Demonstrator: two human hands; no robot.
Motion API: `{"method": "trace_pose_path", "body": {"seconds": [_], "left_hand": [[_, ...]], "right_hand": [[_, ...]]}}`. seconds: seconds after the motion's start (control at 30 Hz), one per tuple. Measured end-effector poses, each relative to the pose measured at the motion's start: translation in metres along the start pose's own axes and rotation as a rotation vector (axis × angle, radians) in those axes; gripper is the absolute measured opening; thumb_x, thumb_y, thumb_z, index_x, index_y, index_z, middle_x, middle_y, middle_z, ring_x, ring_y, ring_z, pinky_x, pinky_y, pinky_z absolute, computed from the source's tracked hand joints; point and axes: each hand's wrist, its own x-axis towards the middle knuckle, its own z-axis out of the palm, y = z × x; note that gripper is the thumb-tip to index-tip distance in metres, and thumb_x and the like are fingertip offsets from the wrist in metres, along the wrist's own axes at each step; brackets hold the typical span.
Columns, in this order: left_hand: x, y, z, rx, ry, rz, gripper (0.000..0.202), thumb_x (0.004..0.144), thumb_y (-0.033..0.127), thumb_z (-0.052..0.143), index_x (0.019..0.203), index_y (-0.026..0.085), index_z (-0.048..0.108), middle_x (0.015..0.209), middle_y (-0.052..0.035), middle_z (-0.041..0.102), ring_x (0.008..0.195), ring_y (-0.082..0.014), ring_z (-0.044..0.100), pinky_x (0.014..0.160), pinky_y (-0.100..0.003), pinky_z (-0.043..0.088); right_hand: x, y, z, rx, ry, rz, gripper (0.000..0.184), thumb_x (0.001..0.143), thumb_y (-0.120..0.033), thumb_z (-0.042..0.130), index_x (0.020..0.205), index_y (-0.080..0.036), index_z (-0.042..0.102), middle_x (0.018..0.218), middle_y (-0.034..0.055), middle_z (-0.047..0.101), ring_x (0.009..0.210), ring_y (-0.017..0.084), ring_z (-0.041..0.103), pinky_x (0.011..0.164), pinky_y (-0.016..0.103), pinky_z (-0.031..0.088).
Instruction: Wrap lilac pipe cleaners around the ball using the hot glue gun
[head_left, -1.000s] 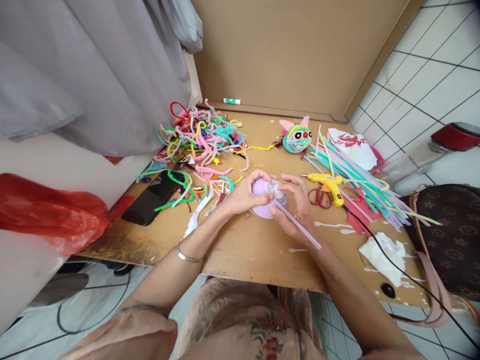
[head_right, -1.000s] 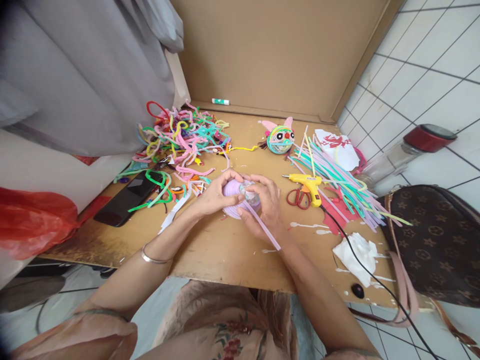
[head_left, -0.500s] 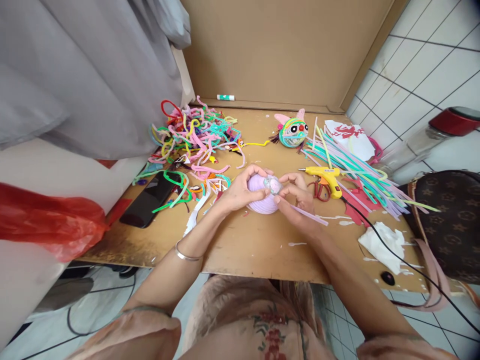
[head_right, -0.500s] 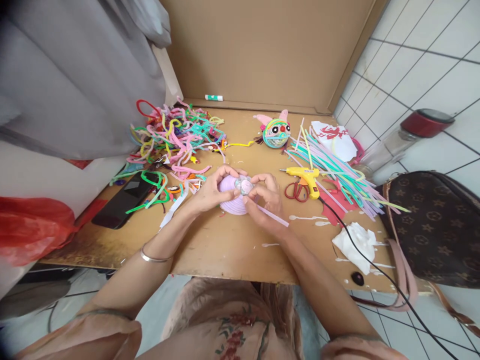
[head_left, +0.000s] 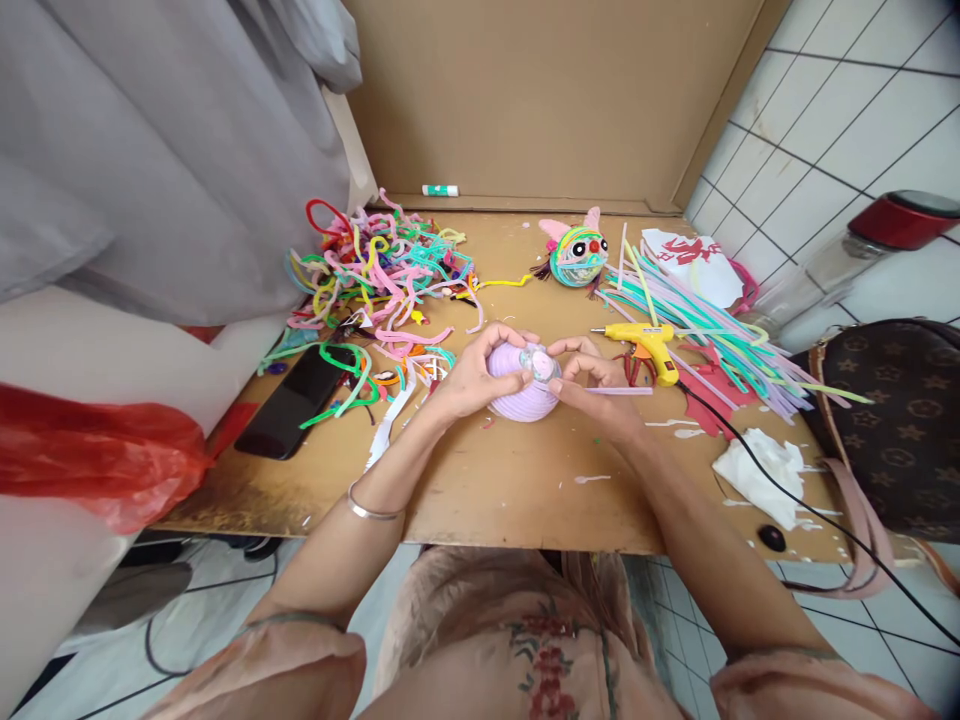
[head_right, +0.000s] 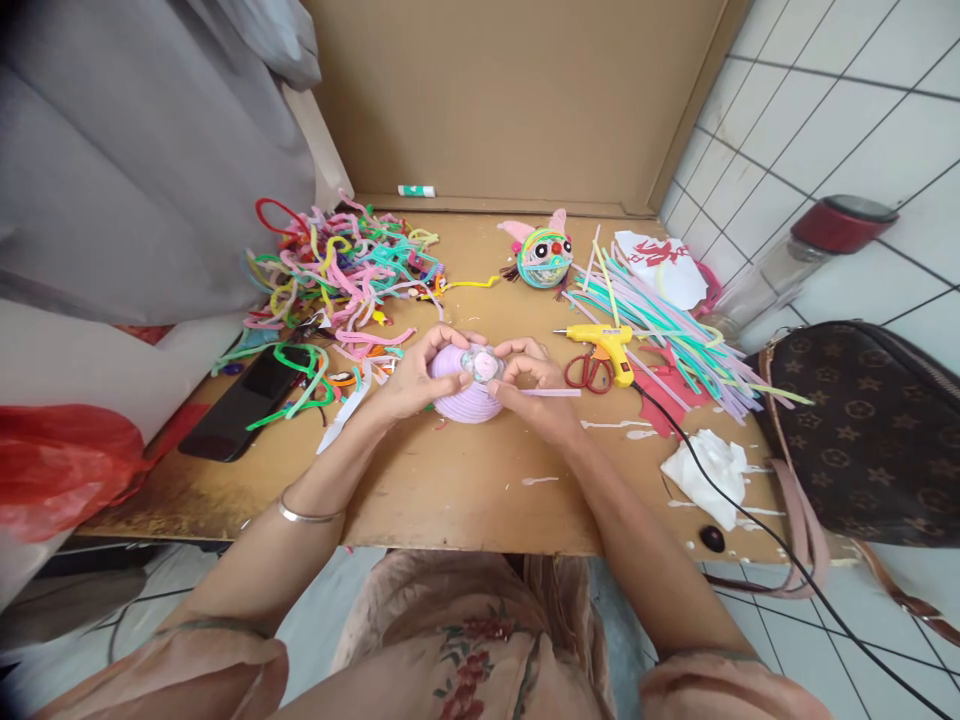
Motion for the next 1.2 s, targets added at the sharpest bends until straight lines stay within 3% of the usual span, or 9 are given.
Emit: {"method": "trace_pose_path", "body": {"seconds": [0.33, 0.77, 1.2], "left_hand": [[-0.0004, -0.0008, -0.0011, 0.018, 0.003, 0.009, 0.038, 0.068, 0.026, 0.076, 0.095, 0.018, 0.05, 0.124, -0.0132, 0.065, 0.111, -0.0201, 0.063, 0.1, -0.036, 0.046], [-0.0006, 0.0006, -0.0006, 0.019, 0.001, -0.008, 0.038, 0.067, 0.027, 0.076, 0.095, 0.018, 0.051, 0.125, -0.0132, 0.065, 0.111, -0.0213, 0.063, 0.099, -0.038, 0.046], [-0.0002, 0.0018, 0.0011, -0.039, -0.009, 0.002, 0.038, 0.067, 0.022, 0.077, 0.095, 0.018, 0.051, 0.122, -0.0123, 0.066, 0.114, -0.0225, 0.063, 0.101, -0.038, 0.046]], "right_hand": [[0.0009, -0.0042, 0.0002, 0.025, -0.026, 0.011, 0.035, 0.074, -0.043, 0.075, 0.058, -0.02, 0.053, 0.108, 0.0072, 0.06, 0.109, 0.025, 0.058, 0.101, 0.047, 0.041], [-0.0006, -0.003, 0.0041, 0.031, 0.002, 0.015, 0.032, 0.072, -0.039, 0.076, 0.059, -0.021, 0.053, 0.107, 0.0058, 0.058, 0.108, 0.024, 0.057, 0.1, 0.044, 0.04], [-0.0029, 0.0012, 0.0039, -0.019, 0.032, -0.06, 0.023, 0.078, -0.036, 0.073, 0.098, -0.027, 0.066, 0.114, 0.0049, 0.059, 0.115, 0.024, 0.056, 0.1, 0.041, 0.043]]}}
